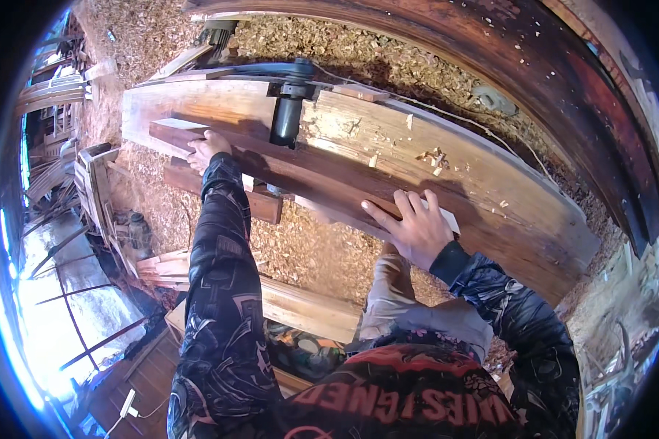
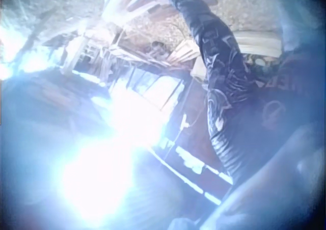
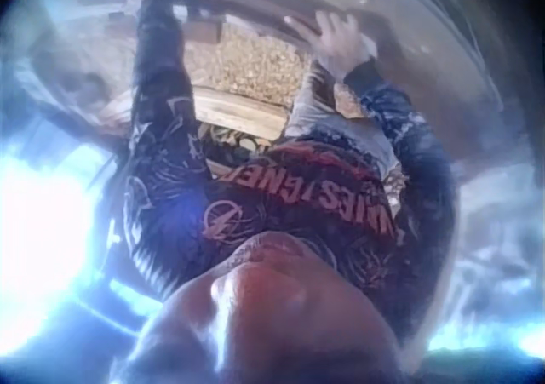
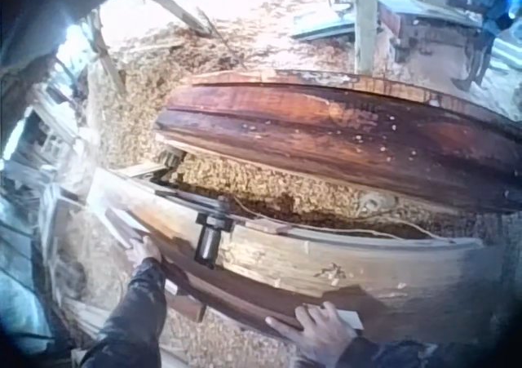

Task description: The person picks up wood planks and runs them across a jointer machine to smooth the surfaces, inspecting the edges between passes.

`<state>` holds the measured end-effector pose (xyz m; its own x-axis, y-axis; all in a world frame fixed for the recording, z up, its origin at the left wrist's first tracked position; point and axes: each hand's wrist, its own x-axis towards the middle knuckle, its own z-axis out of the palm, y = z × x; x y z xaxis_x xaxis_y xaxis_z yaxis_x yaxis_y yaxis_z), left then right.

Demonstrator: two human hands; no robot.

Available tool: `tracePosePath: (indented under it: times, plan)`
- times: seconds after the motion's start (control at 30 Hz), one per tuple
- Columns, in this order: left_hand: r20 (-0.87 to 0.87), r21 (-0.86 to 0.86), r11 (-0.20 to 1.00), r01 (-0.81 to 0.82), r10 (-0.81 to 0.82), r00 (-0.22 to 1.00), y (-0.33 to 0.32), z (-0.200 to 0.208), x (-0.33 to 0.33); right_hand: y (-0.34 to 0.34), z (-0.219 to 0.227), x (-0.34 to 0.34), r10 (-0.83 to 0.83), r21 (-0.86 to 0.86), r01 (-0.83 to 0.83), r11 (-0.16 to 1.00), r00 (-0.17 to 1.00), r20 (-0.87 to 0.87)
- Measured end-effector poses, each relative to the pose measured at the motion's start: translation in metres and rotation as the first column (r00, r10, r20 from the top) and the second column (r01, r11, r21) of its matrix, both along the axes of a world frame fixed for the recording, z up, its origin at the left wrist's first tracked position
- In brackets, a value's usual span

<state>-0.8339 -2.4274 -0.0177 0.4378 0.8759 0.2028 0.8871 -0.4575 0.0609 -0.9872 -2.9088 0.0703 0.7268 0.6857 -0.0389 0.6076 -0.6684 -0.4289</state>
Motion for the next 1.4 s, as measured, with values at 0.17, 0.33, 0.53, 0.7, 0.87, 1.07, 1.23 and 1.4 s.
tracePosePath:
  times: [0.17, 0.33, 0.53, 0.7, 0.87, 1.07, 1.23, 1.4]
  plan:
    - [-0.064, -0.057, 0.996, -0.069, 0.065, 0.996, 0.032, 0.007, 0.017, 0.036, -0.007, 0.01, 0.015, -0.025, -0.015, 1.0, 1.0, -0.006]
    - [0.005, -0.043, 0.997, -0.064, 0.064, 0.998, 0.062, 0.006, 0.024, 0.068, -0.011, 0.02, 0.02, -0.026, -0.02, 0.999, 1.0, 0.011]
    - [0.022, -0.052, 0.997, -0.053, 0.054, 0.998, 0.095, 0.003, 0.042, 0.102, -0.019, 0.031, 0.014, 0.002, -0.014, 1.0, 1.0, 0.017]
    - [0.016, -0.082, 0.995, -0.05, 0.051, 0.999, 0.133, 0.0, 0.055, 0.133, -0.015, 0.042, -0.015, 0.065, 0.016, 0.998, 1.0, -0.021]
    - [0.014, -0.068, 0.997, -0.038, 0.039, 0.999, 0.154, -0.007, 0.069, 0.158, -0.023, 0.05, -0.024, 0.069, 0.022, 0.997, 1.0, 0.019]
    - [0.111, -0.158, 0.987, 0.043, -0.026, 0.993, 0.152, 0.004, 0.03, 0.186, -0.02, 0.057, 0.005, 0.11, -0.007, 0.994, 1.0, 0.016]
    - [0.016, -0.247, 0.967, 0.055, -0.053, 0.998, -0.016, 0.024, -0.009, 0.191, -0.029, 0.059, -0.048, 0.13, 0.039, 0.991, 0.997, 0.067]
    - [0.018, -0.169, 0.985, 0.012, -0.009, 1.0, 0.016, 0.031, -0.003, 0.214, -0.023, 0.065, -0.014, 0.099, 0.004, 0.995, 0.994, 0.106]
